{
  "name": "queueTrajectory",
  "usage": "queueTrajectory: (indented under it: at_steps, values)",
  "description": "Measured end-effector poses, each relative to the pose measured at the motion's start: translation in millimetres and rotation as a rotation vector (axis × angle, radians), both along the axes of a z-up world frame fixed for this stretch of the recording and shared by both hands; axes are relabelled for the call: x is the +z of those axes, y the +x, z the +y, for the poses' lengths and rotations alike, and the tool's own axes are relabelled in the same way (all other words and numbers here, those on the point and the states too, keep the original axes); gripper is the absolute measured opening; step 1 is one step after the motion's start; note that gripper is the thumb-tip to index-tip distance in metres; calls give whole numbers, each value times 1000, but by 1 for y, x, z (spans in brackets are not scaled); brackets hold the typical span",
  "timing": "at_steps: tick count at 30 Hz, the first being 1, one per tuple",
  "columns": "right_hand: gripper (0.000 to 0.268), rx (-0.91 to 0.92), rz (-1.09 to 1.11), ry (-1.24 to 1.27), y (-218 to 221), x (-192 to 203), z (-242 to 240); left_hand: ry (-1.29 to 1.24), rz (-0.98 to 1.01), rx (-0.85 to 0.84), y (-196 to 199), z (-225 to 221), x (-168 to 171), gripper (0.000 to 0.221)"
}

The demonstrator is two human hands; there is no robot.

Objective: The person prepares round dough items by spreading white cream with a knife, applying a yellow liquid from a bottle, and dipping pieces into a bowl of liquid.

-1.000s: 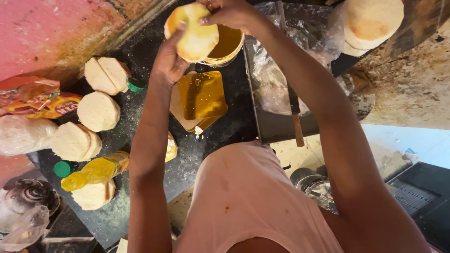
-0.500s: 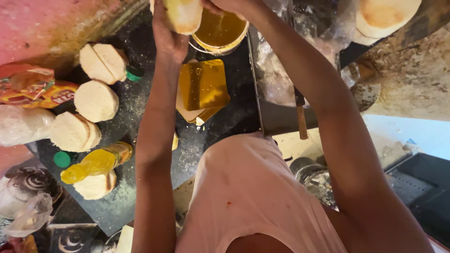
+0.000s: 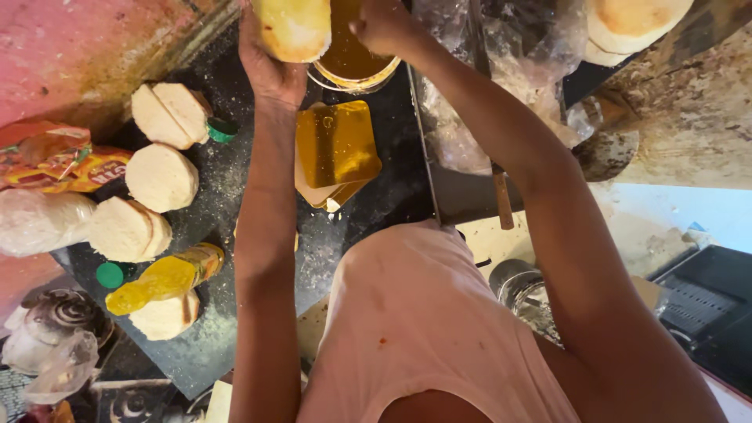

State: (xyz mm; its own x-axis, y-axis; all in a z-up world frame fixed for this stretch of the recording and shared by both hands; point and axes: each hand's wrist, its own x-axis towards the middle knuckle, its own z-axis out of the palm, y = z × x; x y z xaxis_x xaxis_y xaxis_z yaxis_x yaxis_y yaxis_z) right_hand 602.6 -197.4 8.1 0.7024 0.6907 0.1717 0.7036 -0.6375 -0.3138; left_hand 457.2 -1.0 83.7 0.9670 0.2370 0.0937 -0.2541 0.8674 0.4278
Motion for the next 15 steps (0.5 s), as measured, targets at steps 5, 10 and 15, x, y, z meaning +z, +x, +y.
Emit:
queueTrajectory:
  at_steps: [5, 10, 15]
  values:
    - [39, 12, 996, 474, -12, 67, 26, 29, -39, -31, 3, -6, -18, 40]
    - [33, 104, 941, 541, -28, 93, 34, 42, -329, -140, 2, -32, -4, 66]
    - [36, -109, 346, 194, -4, 44, 14, -54, 39, 50, -7, -18, 13, 84]
